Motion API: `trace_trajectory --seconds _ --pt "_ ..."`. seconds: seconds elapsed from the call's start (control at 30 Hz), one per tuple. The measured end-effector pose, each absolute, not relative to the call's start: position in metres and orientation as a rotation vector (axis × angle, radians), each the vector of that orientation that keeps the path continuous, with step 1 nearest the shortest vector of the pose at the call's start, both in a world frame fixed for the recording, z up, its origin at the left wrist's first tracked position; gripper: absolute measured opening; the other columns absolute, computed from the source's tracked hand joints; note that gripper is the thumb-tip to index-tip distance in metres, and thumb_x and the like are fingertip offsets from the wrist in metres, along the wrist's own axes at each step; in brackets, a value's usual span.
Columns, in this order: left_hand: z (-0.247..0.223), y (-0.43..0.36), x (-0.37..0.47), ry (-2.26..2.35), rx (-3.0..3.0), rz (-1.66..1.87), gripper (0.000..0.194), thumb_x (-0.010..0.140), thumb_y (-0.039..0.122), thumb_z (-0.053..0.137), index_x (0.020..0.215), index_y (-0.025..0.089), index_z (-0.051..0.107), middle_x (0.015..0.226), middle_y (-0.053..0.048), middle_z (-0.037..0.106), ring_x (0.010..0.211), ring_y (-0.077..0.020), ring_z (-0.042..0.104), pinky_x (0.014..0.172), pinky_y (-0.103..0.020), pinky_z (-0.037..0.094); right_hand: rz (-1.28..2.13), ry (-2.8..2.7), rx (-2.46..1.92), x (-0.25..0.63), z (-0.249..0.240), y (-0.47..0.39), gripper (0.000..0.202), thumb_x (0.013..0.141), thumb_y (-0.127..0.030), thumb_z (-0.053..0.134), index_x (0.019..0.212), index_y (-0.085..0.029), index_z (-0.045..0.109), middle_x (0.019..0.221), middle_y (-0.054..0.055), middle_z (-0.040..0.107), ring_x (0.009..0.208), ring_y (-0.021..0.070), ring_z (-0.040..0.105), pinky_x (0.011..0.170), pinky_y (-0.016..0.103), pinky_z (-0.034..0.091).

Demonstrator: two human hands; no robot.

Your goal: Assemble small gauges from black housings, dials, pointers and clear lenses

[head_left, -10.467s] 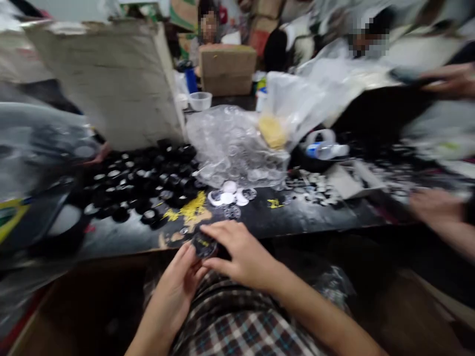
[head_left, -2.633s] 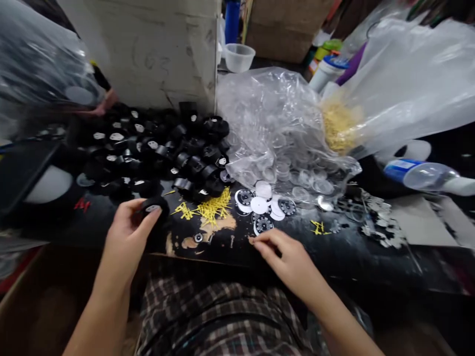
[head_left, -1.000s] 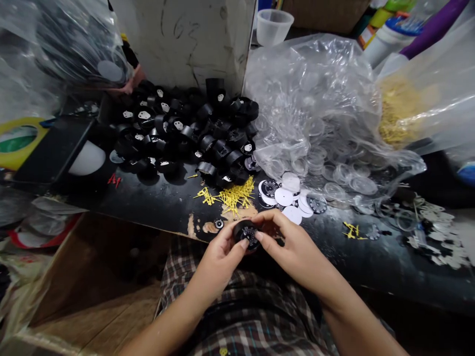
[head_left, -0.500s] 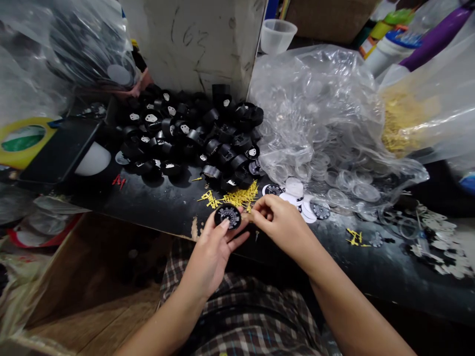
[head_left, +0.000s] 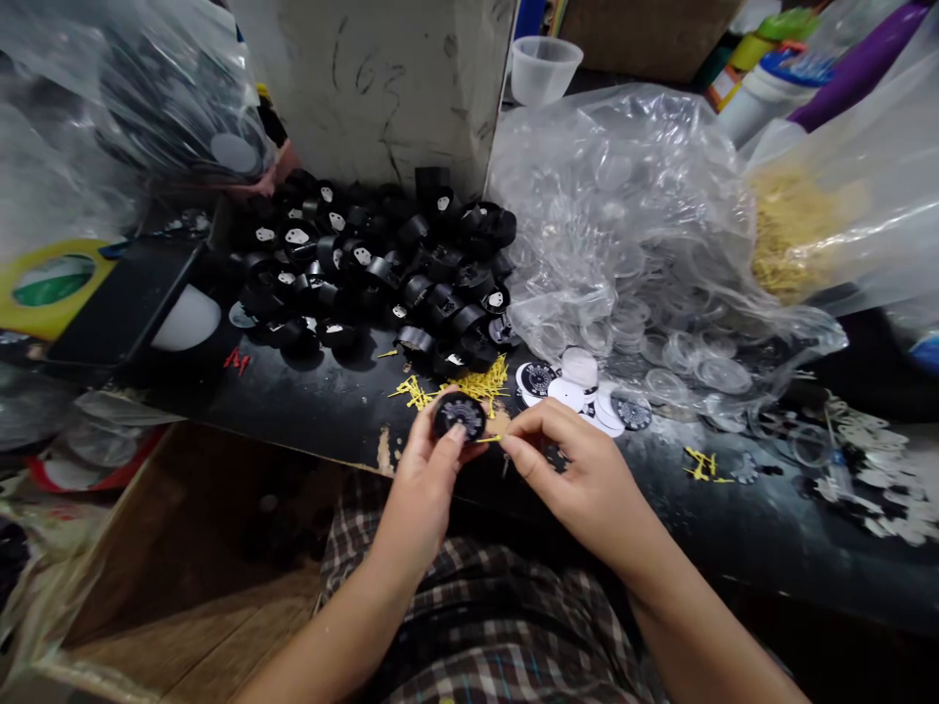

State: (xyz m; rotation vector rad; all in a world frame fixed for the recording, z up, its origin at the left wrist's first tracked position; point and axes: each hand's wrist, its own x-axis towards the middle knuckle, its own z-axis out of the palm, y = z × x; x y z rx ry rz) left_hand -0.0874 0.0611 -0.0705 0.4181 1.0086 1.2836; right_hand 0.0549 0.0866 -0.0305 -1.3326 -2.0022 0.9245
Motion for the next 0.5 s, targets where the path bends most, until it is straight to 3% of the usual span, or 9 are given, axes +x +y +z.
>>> trace_trajectory --seconds 0.13,0.5 --pt "-0.0715 0.0619 -0.0773 0.999 0.539 1.202 0.023 0.086 0.026 0.059 0.109 0.025 0.060 0.111 0.000 0.067 0.110 -0.0193 0.058 0.099 -0.033 0.043 0.853 -2.044 -1.420 0.0512 -0.0301 0.0855 0.012 0.090 -0.021 0.051 0.079 -0.020 0.056 0.076 0.001 0.056 0.072 0.0160 0.052 0.067 0.031 0.039" --pt "-0.0641 0.0556 -0.0781 1.019 0.762 1.238 0.019 0.088 0.027 0.057 0.106 0.023 0.061 0.108 -0.002 0.065 0.103 -0.0179 0.058 0.094 -0.029 0.043 0.982 -1.970 -1.393 0.0564 -0.0261 0.0823 0.014 0.090 -0.022 0.051 0.076 -0.021 0.056 0.072 -0.002 0.054 0.068 0.0140 0.050 0.067 0.030 0.037"
